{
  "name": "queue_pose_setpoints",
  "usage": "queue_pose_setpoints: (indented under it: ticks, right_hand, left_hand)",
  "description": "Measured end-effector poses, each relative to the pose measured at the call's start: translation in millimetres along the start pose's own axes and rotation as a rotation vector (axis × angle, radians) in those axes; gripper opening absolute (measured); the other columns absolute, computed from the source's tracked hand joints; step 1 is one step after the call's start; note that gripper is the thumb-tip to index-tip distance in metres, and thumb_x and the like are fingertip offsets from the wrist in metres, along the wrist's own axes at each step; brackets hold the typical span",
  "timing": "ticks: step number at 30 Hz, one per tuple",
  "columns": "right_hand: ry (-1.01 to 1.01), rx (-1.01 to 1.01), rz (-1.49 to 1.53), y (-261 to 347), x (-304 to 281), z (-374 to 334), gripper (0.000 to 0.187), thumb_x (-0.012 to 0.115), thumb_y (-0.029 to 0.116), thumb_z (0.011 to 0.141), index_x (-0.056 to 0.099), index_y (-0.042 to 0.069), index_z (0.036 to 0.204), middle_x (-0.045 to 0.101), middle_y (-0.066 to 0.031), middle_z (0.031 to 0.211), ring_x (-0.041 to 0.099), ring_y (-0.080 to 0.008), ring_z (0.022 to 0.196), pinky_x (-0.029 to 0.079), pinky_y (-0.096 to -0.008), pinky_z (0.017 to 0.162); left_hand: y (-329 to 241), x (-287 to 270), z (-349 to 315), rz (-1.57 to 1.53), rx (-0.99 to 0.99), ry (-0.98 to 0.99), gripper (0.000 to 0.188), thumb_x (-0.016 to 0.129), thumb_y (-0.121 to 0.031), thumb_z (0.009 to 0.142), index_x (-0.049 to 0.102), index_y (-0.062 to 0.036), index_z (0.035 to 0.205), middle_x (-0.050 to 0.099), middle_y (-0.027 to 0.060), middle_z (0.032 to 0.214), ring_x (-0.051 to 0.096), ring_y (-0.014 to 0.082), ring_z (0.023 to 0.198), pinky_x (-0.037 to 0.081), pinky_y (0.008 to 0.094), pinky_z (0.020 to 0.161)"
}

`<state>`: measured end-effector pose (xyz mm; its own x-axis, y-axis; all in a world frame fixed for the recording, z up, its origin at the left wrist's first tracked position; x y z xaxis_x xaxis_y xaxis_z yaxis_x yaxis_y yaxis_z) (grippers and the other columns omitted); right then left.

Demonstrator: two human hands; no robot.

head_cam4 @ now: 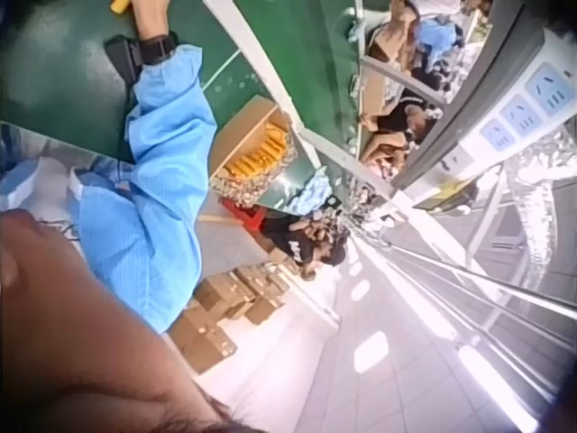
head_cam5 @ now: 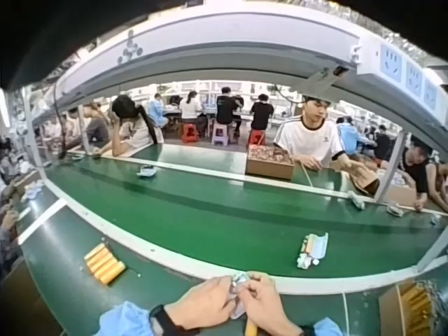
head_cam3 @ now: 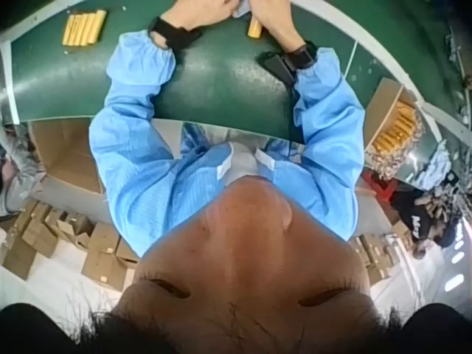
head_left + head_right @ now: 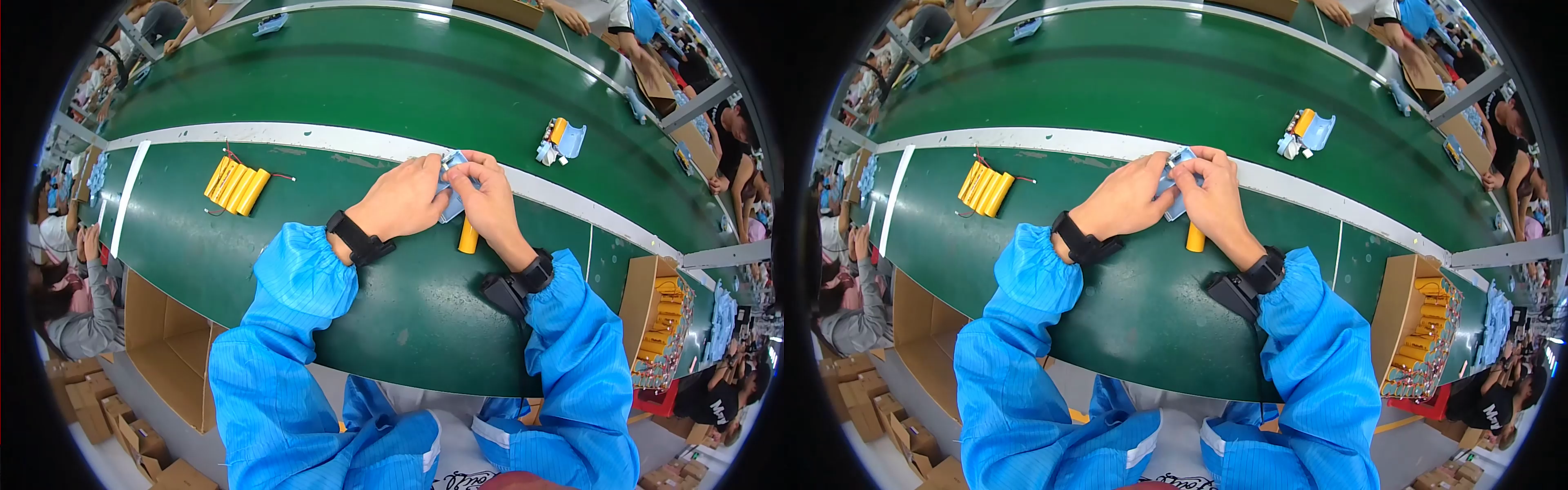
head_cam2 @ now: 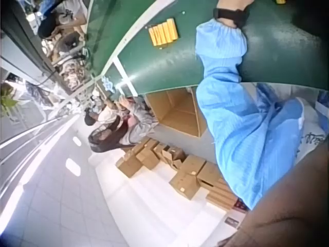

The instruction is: The person picks up a battery and a plastic housing, fits the battery into the housing while tucking the wires inside, and places the assembled unit onto the conveyor belt. This process is repeated with a second battery and housing.

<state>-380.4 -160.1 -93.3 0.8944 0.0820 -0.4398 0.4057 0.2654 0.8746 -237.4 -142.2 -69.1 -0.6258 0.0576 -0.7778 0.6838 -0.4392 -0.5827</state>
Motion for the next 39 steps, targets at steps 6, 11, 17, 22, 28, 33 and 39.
queue_pose_setpoints:
  ticks: [6,11,17,22,28,33,39]
  right_hand:
    - [-0.020,-0.008,-0.111,9.3,-0.1,-3.9,0.010,0.065,0.012,0.083,0.071,0.005,0.087,0.055,-0.0097,0.119,0.047,-0.0263,0.115,0.041,-0.0353,0.093]
    - [-0.073,-0.033,-0.187,12.2,-1.4,-6.6,0.007,0.066,0.011,0.082,0.070,0.006,0.084,0.054,-0.0084,0.120,0.042,-0.0290,0.116,0.041,-0.0369,0.092]
    - [-0.050,0.002,-0.127,16.6,-2.0,-7.0,0.006,0.065,0.010,0.082,0.069,0.006,0.081,0.054,-0.0085,0.121,0.042,-0.0289,0.115,0.041,-0.0371,0.091]
    - [-0.038,0.026,-0.117,19.0,-6.2,-8.6,0.006,0.065,0.009,0.082,0.069,0.005,0.081,0.054,-0.0087,0.122,0.042,-0.0289,0.115,0.041,-0.0376,0.092]
    - [-0.020,0.058,-0.128,21.1,-5.9,-10.1,0.007,0.064,0.008,0.081,0.069,0.003,0.080,0.054,-0.0097,0.126,0.042,-0.0295,0.119,0.040,-0.0385,0.095]
    - [0.011,0.093,-0.085,22.0,-6.3,-9.3,0.009,0.063,0.009,0.082,0.068,0.002,0.079,0.055,-0.0105,0.127,0.044,-0.0291,0.120,0.039,-0.0378,0.098]
    - [0.038,0.111,-0.030,15.5,-5.3,-6.3,0.012,0.062,0.010,0.082,0.068,0.001,0.077,0.058,-0.0117,0.120,0.050,-0.0278,0.114,0.041,-0.0380,0.096]
  left_hand:
    - [-6.8,-0.1,-5.5,0.046,0.028,0.005,0.032,0.059,-0.013,0.083,0.047,0.0098,0.103,0.061,0.0279,0.094,0.061,0.0423,0.089,0.049,0.0475,0.078]
    - [-11.7,3.4,-7.2,0.098,0.025,0.033,0.035,0.061,-0.011,0.084,0.046,0.0116,0.106,0.061,0.0272,0.093,0.061,0.0410,0.089,0.051,0.0466,0.074]
    - [-18.7,3.1,-10.7,0.172,0.017,0.046,0.035,0.062,-0.010,0.083,0.046,0.0113,0.106,0.061,0.0255,0.092,0.062,0.0385,0.086,0.052,0.0448,0.071]
    - [-22.5,5.5,-9.7,0.242,0.036,0.029,0.036,0.062,-0.010,0.082,0.046,0.0114,0.106,0.061,0.0242,0.089,0.063,0.0366,0.083,0.052,0.0428,0.069]
    - [-24.8,7.1,-12.8,0.238,0.046,0.009,0.037,0.063,-0.010,0.081,0.046,0.0114,0.105,0.061,0.0231,0.086,0.063,0.0353,0.081,0.053,0.0415,0.068]
    - [-25.2,8.5,-14.5,0.231,0.033,0.001,0.036,0.064,-0.011,0.081,0.046,0.0109,0.103,0.061,0.0224,0.085,0.063,0.0346,0.081,0.053,0.0412,0.068]
    - [-29.1,9.5,-16.3,0.218,-0.016,0.020,0.035,0.065,-0.014,0.081,0.047,0.0089,0.101,0.062,0.0223,0.086,0.064,0.0350,0.081,0.053,0.0419,0.067]
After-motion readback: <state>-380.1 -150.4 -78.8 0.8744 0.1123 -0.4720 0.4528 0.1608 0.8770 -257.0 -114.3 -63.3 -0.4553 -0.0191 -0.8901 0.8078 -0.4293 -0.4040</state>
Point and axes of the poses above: each hand's wrist, its own z-axis towards the middle knuckle, its own x-axis out of the palm, y = z × x, the point moved 4 cm from there along z, towards the middle knuckle
